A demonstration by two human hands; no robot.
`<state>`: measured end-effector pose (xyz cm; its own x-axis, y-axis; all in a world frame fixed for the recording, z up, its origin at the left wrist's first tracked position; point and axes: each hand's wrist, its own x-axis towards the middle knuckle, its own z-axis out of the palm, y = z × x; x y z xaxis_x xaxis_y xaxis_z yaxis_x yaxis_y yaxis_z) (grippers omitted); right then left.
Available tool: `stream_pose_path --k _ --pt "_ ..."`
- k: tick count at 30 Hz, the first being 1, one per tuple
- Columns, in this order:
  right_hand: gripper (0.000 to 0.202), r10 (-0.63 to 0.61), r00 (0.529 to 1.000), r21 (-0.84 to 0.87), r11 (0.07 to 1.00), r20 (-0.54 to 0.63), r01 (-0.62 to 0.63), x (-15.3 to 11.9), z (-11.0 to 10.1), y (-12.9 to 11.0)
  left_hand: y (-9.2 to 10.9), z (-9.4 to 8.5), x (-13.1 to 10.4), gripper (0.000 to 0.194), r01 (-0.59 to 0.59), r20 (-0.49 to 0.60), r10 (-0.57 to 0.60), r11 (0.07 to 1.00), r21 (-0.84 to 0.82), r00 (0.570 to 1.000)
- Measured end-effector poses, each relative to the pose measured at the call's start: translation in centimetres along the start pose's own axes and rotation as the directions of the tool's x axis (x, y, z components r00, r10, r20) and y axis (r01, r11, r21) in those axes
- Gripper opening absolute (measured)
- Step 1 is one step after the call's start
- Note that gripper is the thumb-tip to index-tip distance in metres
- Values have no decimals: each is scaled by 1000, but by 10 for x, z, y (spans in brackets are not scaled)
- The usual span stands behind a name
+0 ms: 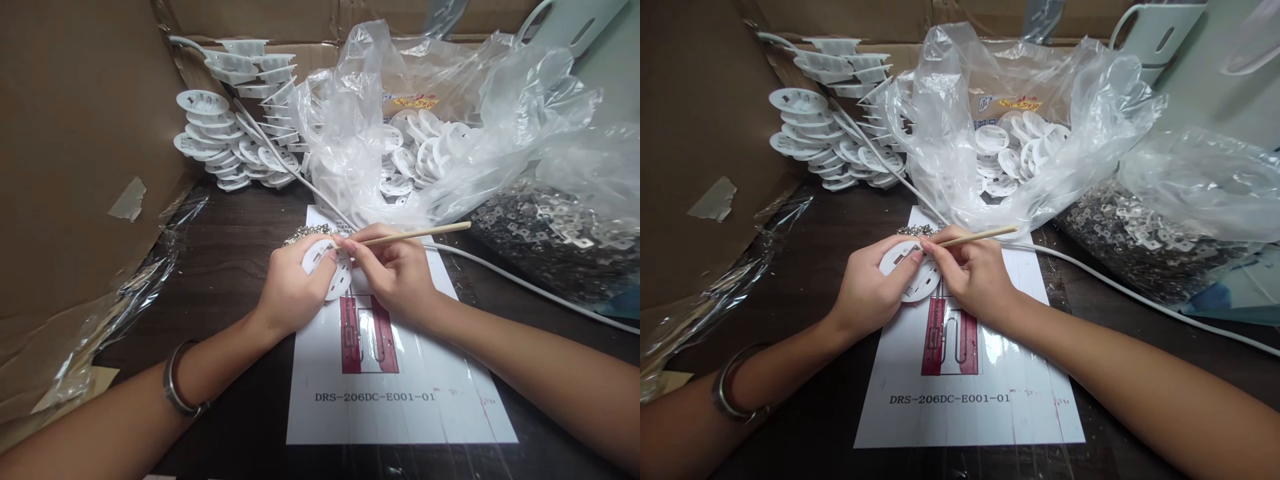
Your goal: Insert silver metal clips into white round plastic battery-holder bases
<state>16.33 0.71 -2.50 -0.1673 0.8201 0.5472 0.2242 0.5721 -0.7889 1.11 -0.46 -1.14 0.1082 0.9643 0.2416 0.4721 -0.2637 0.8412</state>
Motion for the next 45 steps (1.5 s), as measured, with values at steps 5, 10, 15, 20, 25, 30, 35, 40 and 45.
stream_pose_path --k 5,10,15,20,25,30,35,40,45 --pt "13 -14 1000 -14 1000 -24 14 1 2 -1 1 1 1 16 9 18 -9 1000 9 1000" --pt "14 -63 998 -76 995 20 64 1 0 -3 0 0 -1 18 -12 7 12 1000 -24 1000" --pt "14 -83 996 -81 993 33 85 0 -2 -2 -1 -2 -2 19 -24 10 24 1000 -10 1000" --pt "15 -30 999 -36 999 -10 30 -1 2 -3 0 -2 -1 20 -61 26 60 998 5 998" --pt "13 -26 999 -74 997 -20 24 -1 3 -4 0 -3 0 19 -58 35 57 998 18 998" --pt "12 -88 996 -77 993 29 90 0 1 -2 0 -3 1 19 -43 12 43 999 22 999" --pt "13 -87 996 -74 994 -10 86 -1 1 0 0 -4 3 20 -55 13 55 997 55 998" --pt "13 -12 999 -38 999 -46 10 1 4 1 -1 -5 5 21 -54 7 53 998 42 999" --pt "12 12 999 -20 1000 -38 -13 2 4 0 -2 -4 6 22 -67 19 67 996 52 998"
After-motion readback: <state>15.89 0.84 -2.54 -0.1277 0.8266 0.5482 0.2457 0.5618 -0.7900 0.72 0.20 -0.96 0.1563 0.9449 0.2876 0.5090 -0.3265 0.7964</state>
